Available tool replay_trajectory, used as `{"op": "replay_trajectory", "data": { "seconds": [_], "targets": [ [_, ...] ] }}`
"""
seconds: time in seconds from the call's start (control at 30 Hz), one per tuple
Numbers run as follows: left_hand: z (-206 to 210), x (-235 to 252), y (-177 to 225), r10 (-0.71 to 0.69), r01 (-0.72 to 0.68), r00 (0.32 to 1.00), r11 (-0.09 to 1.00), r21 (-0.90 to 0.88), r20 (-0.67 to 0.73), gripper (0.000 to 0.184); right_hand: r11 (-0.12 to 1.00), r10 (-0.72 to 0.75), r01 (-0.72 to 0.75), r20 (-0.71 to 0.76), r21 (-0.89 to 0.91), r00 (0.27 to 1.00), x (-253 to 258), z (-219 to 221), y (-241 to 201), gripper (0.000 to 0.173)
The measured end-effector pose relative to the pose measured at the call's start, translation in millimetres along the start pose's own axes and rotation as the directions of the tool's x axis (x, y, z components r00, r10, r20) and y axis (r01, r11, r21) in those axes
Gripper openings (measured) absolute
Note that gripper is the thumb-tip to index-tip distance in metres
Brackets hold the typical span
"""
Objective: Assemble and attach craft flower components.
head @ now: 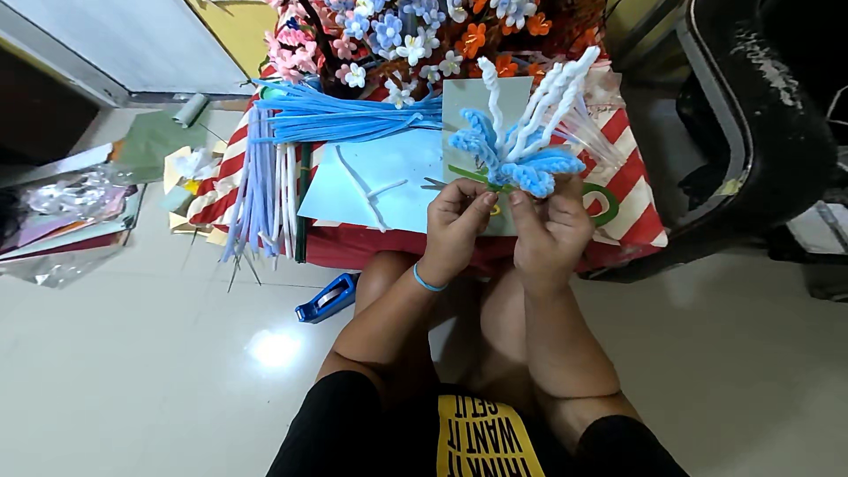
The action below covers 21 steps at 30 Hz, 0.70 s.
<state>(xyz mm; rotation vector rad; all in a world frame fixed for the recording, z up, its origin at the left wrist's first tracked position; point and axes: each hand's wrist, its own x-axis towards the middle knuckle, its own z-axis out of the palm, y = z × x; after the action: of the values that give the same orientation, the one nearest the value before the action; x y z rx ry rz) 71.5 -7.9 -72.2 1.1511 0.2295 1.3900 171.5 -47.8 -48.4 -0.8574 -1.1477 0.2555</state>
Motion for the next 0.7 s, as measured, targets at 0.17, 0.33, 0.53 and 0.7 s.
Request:
{"op": "replay_trajectory", "data": {
  "seconds": [0.17,0.33,0.53,0.7],
  "targets": [
    [0,1,4,-0.086,0.087,0.996,0.995,-0.052,0.019,0.009,1.0,-0.004,0.004,-0.007,-0.004,1.0,2,0,1,0.013],
    [1,1,6,-0.171,0.174,0.985,0.977,-0.121,0.035,0.013,1.0,0.003,-0.004,-0.013,-0.031,1.0,2,0,3,0.012],
    [3,1,10,-0.274,0.28,0.96,0.932,-0.23,0.06,0.017,0.998,0.031,-0.031,-0.006,-0.049,1.0,1,1,4,0.01],
    [3,1,13,-0.354,0.367,0.93,0.875,-0.314,0.101,0.018,0.999,0.039,-0.039,-0.011,-0.037,0.999,1,1,4,0.009]
  ]
}}
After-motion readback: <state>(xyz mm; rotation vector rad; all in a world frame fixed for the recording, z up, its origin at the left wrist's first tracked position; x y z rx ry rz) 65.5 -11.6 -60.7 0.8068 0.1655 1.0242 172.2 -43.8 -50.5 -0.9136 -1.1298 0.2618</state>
